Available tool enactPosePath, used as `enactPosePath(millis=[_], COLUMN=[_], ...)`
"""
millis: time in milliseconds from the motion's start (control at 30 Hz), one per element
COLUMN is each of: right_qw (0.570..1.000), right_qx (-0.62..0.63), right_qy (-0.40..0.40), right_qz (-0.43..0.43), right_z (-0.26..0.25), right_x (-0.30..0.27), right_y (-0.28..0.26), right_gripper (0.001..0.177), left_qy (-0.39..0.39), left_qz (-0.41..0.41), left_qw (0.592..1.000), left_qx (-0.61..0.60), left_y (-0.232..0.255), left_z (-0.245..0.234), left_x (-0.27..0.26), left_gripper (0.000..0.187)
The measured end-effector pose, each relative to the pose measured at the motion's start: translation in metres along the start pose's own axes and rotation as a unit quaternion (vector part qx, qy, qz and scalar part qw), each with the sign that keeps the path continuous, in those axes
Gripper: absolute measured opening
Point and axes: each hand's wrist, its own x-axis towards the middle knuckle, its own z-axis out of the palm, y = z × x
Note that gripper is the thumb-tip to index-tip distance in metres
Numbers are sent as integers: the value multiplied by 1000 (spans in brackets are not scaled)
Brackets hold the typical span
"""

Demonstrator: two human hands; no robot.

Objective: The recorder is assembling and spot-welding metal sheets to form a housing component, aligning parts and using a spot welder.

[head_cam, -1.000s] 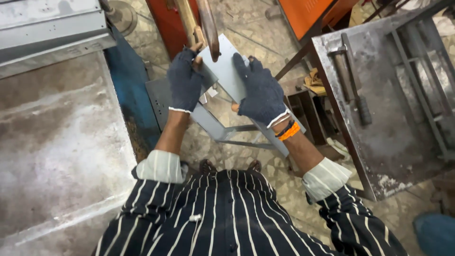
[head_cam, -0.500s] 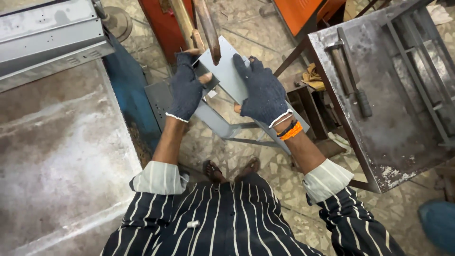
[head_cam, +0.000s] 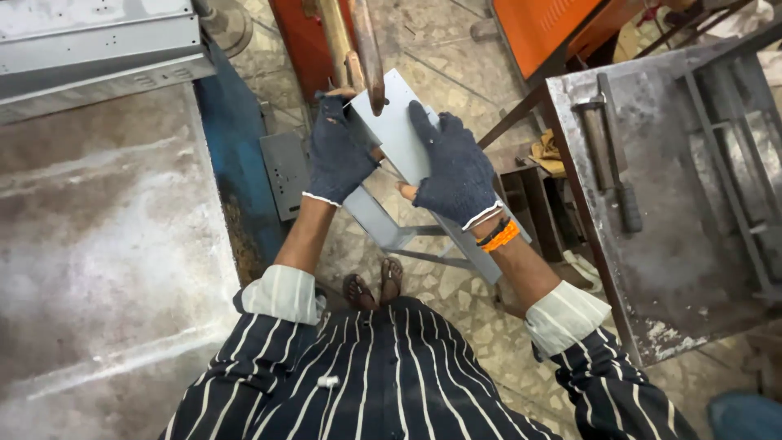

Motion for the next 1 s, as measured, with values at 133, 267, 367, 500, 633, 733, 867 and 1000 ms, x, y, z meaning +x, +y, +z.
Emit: enactPosePath(millis=[133,267,367,500,633,733,867,1000], right_qw=[1000,999,998,999,997,997,996,999], right_qx=[13,19,19,25,-2,-12,-26,-20], right_qy=[-13,18,41,31,58,51,59,20], right_qz=[11,-27,-42,-37,-55,-52,-67,-33], right_z=[-4,-1,1,-5,-7,-9,-9,-9], right_x=[0,2,0,-4,-9,-6,-7,-9], right_y=[-1,8,10,13,12,10,10,6], right_gripper=[114,113,113,109,107,104,102,101], left_qy=[46,136,160,173,192,195,188,173], left_qz=[-45,-41,-193,-75,-95,-78,-94,-150], left_qw=[998,990,968,982,975,975,974,973], left_qx=[-4,21,-29,-18,-59,-78,-81,39], left_y=[5,-9,-12,1,-6,-20,-15,-8], left_z=[8,31,42,38,47,53,52,49], left_x=[-6,-11,-9,-7,-14,-17,-16,-19], left_gripper=[70,46,23,40,31,34,40,40])
